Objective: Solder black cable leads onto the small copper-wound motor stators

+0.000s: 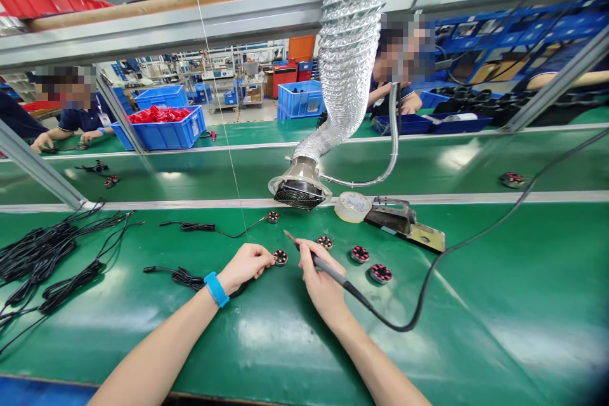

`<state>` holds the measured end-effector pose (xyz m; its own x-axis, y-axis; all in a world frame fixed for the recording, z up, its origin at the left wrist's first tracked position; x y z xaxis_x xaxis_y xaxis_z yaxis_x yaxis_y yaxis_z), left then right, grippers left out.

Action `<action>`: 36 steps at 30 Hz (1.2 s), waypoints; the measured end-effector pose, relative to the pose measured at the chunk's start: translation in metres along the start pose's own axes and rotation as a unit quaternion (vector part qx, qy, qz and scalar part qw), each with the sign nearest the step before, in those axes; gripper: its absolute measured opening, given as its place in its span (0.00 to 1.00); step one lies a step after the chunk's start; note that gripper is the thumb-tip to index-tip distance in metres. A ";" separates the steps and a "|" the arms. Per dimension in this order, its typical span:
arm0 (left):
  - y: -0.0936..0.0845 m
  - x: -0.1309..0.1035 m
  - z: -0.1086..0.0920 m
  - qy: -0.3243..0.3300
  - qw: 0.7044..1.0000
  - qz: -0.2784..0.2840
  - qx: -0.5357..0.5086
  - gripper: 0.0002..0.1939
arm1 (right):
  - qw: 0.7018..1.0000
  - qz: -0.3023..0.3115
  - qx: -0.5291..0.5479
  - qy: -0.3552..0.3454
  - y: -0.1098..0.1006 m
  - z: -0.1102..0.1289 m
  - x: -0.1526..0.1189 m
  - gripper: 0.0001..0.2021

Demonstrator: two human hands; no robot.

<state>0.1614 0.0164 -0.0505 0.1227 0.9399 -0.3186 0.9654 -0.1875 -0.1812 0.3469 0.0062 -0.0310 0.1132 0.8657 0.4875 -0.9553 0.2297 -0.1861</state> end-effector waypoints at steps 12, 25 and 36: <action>0.000 0.000 0.000 0.000 1.000 0.012 -0.015 0.11 | 0.989 0.141 -0.013 -0.052 0.026 -0.014 -0.002 0.31; -0.022 -0.005 -0.015 0.009 0.999 -0.025 0.036 0.21 | 0.976 0.205 -0.012 -0.075 0.029 -0.023 0.002 0.29; -0.009 0.000 -0.011 0.050 0.998 -0.044 0.016 0.18 | 0.974 0.216 0.009 -0.065 0.030 -0.024 0.000 0.31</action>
<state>0.1552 0.0215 -0.0390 0.0621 0.9767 -0.2053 0.9660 -0.1105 -0.2337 0.3248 0.0238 -0.0572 -0.3341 0.8165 0.4708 -0.9111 -0.1519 -0.3831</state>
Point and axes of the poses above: each hand's wrist, its own x-axis towards the middle knuckle, its own y-axis out of the palm, z = x × y, the point moved 4 cm from there along x, towards the middle knuckle, and after that the axes turned 2 degrees about -x, right-handed, at the moved point
